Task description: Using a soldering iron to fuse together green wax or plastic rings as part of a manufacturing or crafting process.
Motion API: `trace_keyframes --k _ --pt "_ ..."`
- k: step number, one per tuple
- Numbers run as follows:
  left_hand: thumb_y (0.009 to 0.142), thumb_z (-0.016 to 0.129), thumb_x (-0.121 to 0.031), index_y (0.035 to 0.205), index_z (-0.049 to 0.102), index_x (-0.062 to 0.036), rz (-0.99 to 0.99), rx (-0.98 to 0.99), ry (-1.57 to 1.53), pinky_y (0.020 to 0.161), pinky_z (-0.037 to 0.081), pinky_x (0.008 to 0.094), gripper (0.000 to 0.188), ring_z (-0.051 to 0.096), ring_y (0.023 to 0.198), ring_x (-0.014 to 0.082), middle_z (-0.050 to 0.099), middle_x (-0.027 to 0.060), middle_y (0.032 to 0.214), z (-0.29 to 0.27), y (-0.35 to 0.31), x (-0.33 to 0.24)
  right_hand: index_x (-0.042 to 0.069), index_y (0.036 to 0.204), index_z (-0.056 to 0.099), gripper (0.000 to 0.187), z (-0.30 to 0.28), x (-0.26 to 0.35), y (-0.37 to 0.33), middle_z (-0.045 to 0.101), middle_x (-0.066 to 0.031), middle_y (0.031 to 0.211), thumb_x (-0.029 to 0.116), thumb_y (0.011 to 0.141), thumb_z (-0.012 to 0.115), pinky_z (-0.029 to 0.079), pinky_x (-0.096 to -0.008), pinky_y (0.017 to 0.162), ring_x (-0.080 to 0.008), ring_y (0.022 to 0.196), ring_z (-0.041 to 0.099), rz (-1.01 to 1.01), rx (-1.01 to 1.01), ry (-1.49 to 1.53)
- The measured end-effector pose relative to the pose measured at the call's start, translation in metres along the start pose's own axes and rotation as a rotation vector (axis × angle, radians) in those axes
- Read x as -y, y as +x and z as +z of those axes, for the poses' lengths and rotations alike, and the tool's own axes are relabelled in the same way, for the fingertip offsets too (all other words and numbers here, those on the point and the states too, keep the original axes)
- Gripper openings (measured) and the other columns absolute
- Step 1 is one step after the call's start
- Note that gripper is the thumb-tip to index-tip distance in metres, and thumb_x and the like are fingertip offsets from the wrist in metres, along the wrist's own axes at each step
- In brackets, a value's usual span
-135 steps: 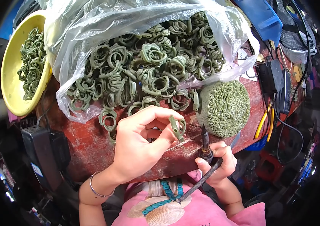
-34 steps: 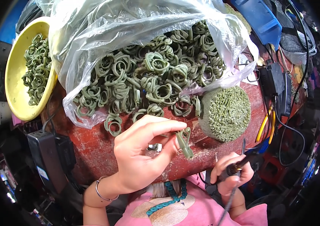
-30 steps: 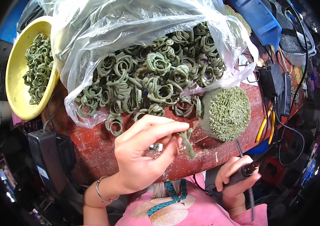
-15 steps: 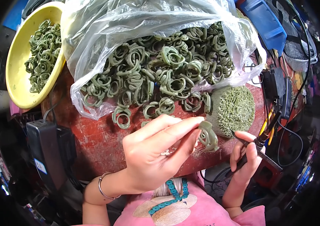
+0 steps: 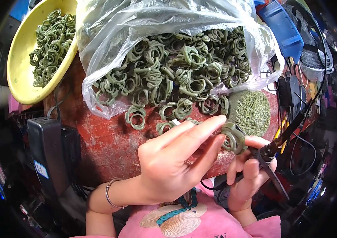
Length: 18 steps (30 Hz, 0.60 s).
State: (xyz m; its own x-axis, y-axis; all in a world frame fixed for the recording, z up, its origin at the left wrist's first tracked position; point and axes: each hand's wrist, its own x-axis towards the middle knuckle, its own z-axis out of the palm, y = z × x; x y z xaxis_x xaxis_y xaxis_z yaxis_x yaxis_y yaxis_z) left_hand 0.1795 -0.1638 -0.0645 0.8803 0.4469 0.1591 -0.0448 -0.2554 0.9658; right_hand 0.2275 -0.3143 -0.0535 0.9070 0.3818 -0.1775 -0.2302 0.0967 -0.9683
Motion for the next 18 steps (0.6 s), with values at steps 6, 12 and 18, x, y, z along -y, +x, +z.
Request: trace_keyframes --k 6,12,18 --pt "0.076 0.061 0.009 0.104 0.06 0.0059 0.087 0.018 0.04 0.054 0.05 0.0195 0.028 0.061 0.065 0.0095 0.062 0.0111 0.078 -0.002 -0.001 -0.001 -0.001 0.095 0.054 0.029 0.006 0.0 0.0 0.055 -0.0057 0.074 -0.003 0.07 0.07 0.039 -0.021 0.055 -0.0077 0.062 0.05 -0.086 0.099 -0.19" --pt "0.08 0.057 0.005 0.103 0.058 0.0076 -0.167 0.088 -0.394 0.059 0.051 0.0189 0.023 0.06 0.071 0.0089 0.062 0.0112 0.083 -0.004 0.0 0.0 0.001 0.092 0.055 0.024 0.005 0.003 -0.001 0.06 -0.0095 0.083 0.002 0.072 0.07 0.044 -0.0246 0.063 -0.0123 0.072 0.056 -0.082 -0.038 -0.214" --pt "0.079 0.06 0.004 0.096 0.06 0.0084 -0.036 0.129 -0.315 0.064 0.052 0.0216 0.017 0.059 0.08 0.0142 0.057 0.0159 0.097 -0.015 0.008 0.002 0.001 0.089 0.06 0.019 0.008 0.008 0.006 0.061 -0.0051 0.077 0.007 0.074 0.07 0.044 -0.0232 0.061 -0.009 0.067 0.054 -0.054 0.039 -0.182"
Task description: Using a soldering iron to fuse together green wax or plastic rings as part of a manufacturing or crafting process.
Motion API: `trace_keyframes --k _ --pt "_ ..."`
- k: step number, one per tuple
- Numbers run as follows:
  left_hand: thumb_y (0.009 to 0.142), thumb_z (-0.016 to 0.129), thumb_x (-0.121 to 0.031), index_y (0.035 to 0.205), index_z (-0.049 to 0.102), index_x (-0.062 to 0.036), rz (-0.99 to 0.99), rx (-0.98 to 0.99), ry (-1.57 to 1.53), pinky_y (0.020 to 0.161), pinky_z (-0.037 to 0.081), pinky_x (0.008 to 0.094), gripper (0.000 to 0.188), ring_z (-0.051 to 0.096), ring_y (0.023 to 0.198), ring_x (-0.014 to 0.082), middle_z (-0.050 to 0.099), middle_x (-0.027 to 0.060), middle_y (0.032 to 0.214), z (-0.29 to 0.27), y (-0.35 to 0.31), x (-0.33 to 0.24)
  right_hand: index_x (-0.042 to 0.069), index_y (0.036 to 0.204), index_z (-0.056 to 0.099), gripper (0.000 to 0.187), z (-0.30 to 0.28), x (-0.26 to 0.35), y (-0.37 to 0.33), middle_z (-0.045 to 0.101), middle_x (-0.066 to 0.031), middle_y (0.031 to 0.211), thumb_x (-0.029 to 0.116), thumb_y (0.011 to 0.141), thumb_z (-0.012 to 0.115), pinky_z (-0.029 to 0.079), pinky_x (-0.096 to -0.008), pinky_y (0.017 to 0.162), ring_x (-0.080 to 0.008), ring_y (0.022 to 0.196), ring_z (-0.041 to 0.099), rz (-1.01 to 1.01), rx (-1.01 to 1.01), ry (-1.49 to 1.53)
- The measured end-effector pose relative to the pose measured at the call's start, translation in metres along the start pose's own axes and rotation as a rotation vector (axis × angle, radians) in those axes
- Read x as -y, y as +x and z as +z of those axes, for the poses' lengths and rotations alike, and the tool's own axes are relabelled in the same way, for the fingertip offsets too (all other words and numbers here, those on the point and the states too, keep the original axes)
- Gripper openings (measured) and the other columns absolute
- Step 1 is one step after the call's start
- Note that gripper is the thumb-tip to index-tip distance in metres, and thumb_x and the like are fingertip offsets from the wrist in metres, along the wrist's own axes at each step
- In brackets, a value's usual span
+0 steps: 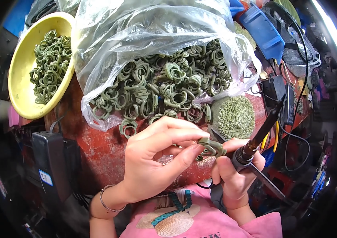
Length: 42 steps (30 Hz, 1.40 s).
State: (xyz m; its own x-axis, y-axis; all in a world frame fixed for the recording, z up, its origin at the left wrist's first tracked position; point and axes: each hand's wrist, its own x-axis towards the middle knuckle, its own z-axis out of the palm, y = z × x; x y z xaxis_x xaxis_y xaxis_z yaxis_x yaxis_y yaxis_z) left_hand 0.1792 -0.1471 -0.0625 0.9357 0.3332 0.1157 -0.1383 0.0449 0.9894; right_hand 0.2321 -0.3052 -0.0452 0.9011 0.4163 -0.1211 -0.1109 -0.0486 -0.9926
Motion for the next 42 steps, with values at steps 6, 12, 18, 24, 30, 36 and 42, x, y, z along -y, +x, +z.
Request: trace_keyframes --k 6,12,18,24,30,36,42 --pt "0.078 0.06 0.006 0.096 0.063 0.0021 -0.089 -0.044 -0.149 0.07 0.053 0.0214 0.018 0.06 0.084 0.0116 0.059 0.01 0.097 0.004 -0.001 -0.002 -0.006 0.097 0.05 0.035 -0.008 0.014 0.001 0.06 -0.0099 0.061 0.022 0.081 0.065 0.043 -0.022 0.043 -0.0101 0.046 0.053 -0.161 -0.08 0.079" --pt "0.081 0.058 0.004 0.091 0.06 0.0077 -0.085 -0.042 -0.151 0.06 0.053 0.023 0.011 0.061 0.077 0.0155 0.06 0.0166 0.092 0.003 -0.003 -0.001 -0.005 0.089 0.05 0.023 -0.009 0.021 0.004 0.06 -0.0136 0.06 0.012 0.081 0.063 0.045 -0.021 0.04 -0.0124 0.044 0.055 -0.111 -0.107 0.059" --pt "0.078 0.059 0.008 0.093 0.064 0.0036 -0.158 -0.03 -0.203 0.065 0.052 0.0198 0.016 0.06 0.078 0.0108 0.06 0.0097 0.091 0.001 -0.004 -0.004 -0.007 0.087 0.056 0.012 -0.001 0.031 0.012 0.063 -0.013 0.066 0.0 0.08 0.062 0.049 -0.0218 0.045 -0.0139 0.053 0.061 -0.032 -0.034 -0.018" --pt "0.078 0.061 0.004 0.093 0.064 0.0031 -0.168 -0.016 -0.168 0.061 0.049 0.0189 0.015 0.059 0.074 0.0093 0.06 0.008 0.087 -0.001 -0.004 -0.003 -0.006 0.085 0.058 0.012 -0.005 0.026 0.016 0.061 -0.0104 0.071 0.005 0.081 0.063 0.048 -0.0227 0.054 -0.0131 0.061 0.06 -0.056 0.113 -0.038" --pt "0.077 0.062 0.003 0.092 0.064 0.0019 -0.17 -0.005 -0.14 0.059 0.049 0.0194 0.015 0.059 0.073 0.0093 0.061 0.0075 0.085 0.0 -0.003 -0.003 -0.003 0.08 0.059 0.014 -0.007 0.025 0.02 0.06 -0.0077 0.07 0.01 0.08 0.065 0.044 -0.0211 0.053 -0.0104 0.059 0.056 -0.079 0.131 -0.072" --pt "0.077 0.061 0.004 0.091 0.064 0.0022 -0.163 -0.011 -0.146 0.058 0.049 0.0198 0.014 0.059 0.073 0.0093 0.06 0.0074 0.084 0.0 -0.003 -0.001 -0.003 0.079 0.06 0.013 -0.006 0.026 0.02 0.059 -0.0057 0.068 0.009 0.08 0.065 0.044 -0.0209 0.053 -0.0092 0.058 0.056 -0.028 0.141 -0.087" --pt "0.081 0.056 0.007 0.092 0.06 0.0083 -0.124 0.044 -0.174 0.056 0.052 0.0223 0.011 0.06 0.07 0.0144 0.056 0.0126 0.088 -0.002 -0.002 0.001 -0.004 0.079 0.061 0.012 -0.005 0.029 0.02 0.06 -0.0057 0.066 0.007 0.08 0.065 0.043 -0.0209 0.053 -0.0095 0.058 0.055 -0.021 0.152 -0.088"
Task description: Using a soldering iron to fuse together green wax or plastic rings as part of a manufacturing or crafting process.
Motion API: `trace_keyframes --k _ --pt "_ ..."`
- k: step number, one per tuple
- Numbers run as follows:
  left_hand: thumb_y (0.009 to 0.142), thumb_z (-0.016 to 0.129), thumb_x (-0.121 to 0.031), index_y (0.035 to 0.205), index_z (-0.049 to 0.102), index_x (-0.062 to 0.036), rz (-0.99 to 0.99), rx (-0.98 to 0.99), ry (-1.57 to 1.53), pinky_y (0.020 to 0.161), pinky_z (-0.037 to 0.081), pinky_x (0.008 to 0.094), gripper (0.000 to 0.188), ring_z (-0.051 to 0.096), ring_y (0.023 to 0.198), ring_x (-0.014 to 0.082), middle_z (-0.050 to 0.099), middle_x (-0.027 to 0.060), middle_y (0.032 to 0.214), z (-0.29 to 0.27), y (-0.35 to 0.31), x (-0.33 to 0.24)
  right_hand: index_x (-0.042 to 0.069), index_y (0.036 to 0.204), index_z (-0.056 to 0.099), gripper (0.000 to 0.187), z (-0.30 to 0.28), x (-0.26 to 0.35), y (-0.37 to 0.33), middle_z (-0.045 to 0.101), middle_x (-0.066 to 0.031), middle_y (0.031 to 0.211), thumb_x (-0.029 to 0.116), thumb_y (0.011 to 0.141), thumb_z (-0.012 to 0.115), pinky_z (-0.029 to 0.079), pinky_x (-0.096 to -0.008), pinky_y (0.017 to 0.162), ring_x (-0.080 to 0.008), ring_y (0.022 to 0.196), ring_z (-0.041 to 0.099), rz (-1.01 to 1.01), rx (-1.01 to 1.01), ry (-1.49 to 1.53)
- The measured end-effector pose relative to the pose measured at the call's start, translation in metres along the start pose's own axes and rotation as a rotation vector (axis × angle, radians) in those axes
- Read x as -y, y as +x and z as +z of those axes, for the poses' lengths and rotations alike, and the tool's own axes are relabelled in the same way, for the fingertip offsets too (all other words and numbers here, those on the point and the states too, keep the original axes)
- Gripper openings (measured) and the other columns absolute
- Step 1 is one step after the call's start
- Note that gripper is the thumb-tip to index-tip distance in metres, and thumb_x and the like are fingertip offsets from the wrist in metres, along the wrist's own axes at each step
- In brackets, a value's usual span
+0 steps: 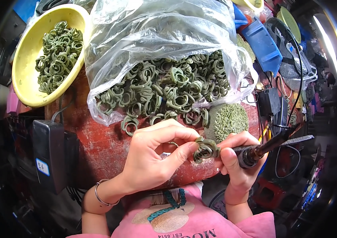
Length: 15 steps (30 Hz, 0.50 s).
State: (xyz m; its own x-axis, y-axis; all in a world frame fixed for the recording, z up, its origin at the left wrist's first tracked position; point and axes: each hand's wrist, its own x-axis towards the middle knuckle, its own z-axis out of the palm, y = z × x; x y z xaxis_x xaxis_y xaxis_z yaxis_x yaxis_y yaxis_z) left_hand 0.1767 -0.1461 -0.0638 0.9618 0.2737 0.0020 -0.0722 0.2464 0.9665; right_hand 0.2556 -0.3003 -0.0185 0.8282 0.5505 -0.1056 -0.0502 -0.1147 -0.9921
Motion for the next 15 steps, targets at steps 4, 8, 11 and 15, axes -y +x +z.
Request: trace_keyframes --k 4,8,11,15 --pt "0.082 0.056 0.006 0.092 0.06 0.0084 -0.011 0.0 -0.02 0.056 0.052 0.0227 0.011 0.06 0.07 0.0146 0.056 0.0123 0.088 0.0 0.0 0.001 -0.004 0.078 0.062 0.011 -0.001 -0.003 0.0 0.06 -0.0066 0.066 0.006 0.08 0.064 0.044 -0.0219 0.053 -0.0102 0.058 0.056 -0.009 0.005 -0.035" --pt "0.082 0.057 0.005 0.092 0.06 0.0082 -0.031 0.007 -0.046 0.056 0.052 0.0231 0.011 0.06 0.07 0.0145 0.056 0.0118 0.087 0.001 0.0 0.001 -0.005 0.081 0.061 0.011 -0.001 -0.008 -0.002 0.06 -0.008 0.068 0.005 0.08 0.064 0.044 -0.0235 0.053 -0.0119 0.059 0.057 -0.078 -0.018 -0.073" --pt "0.08 0.059 0.005 0.092 0.062 0.0064 -0.067 -0.008 -0.081 0.059 0.05 0.0215 0.012 0.059 0.073 0.0116 0.058 0.0093 0.086 0.002 -0.001 0.001 -0.005 0.084 0.061 0.013 -0.001 -0.007 -0.002 0.061 -0.0087 0.07 0.006 0.08 0.064 0.044 -0.0244 0.054 -0.0128 0.06 0.058 -0.074 -0.017 -0.032" --pt "0.078 0.06 0.006 0.092 0.063 0.0048 -0.086 -0.021 -0.094 0.063 0.049 0.0201 0.014 0.058 0.078 0.0093 0.059 0.0076 0.087 0.001 -0.002 -0.003 -0.002 0.086 0.059 0.014 -0.002 -0.011 -0.004 0.06 -0.0092 0.069 0.009 0.08 0.065 0.044 -0.0246 0.055 -0.013 0.06 0.057 -0.124 -0.032 -0.039"
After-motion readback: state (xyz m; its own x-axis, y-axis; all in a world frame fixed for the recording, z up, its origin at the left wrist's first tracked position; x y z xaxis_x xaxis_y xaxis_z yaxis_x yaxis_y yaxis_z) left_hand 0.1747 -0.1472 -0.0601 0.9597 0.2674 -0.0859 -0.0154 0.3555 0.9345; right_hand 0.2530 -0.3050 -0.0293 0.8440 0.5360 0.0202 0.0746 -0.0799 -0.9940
